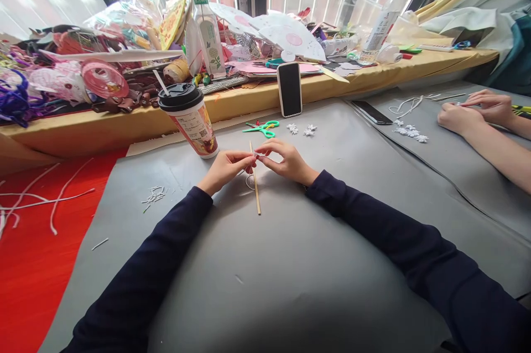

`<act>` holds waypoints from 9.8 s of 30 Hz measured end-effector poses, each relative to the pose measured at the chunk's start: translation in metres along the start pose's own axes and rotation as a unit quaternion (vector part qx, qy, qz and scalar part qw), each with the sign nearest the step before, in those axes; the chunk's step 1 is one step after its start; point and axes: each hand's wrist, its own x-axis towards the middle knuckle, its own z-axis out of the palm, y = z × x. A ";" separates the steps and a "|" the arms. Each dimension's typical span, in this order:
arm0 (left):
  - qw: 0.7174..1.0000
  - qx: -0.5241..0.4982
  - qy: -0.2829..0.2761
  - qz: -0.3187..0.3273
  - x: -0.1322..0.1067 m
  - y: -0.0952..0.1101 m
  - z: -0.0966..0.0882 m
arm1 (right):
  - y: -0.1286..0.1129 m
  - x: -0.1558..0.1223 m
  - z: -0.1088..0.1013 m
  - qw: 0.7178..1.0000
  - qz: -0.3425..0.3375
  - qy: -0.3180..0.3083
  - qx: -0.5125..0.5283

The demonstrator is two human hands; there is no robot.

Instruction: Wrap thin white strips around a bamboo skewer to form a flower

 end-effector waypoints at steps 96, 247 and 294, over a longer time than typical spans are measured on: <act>0.896 0.408 -0.176 -0.001 -0.021 0.026 -0.006 | 0.028 -0.002 -0.001 0.938 -0.156 -0.219 -0.217; 0.972 -0.209 0.086 -0.064 -0.050 0.014 0.024 | -0.041 -0.007 0.036 0.984 0.102 0.029 0.143; 0.959 -0.209 0.172 -0.079 -0.051 0.000 0.029 | -0.027 -0.008 0.029 0.898 0.282 -0.058 0.332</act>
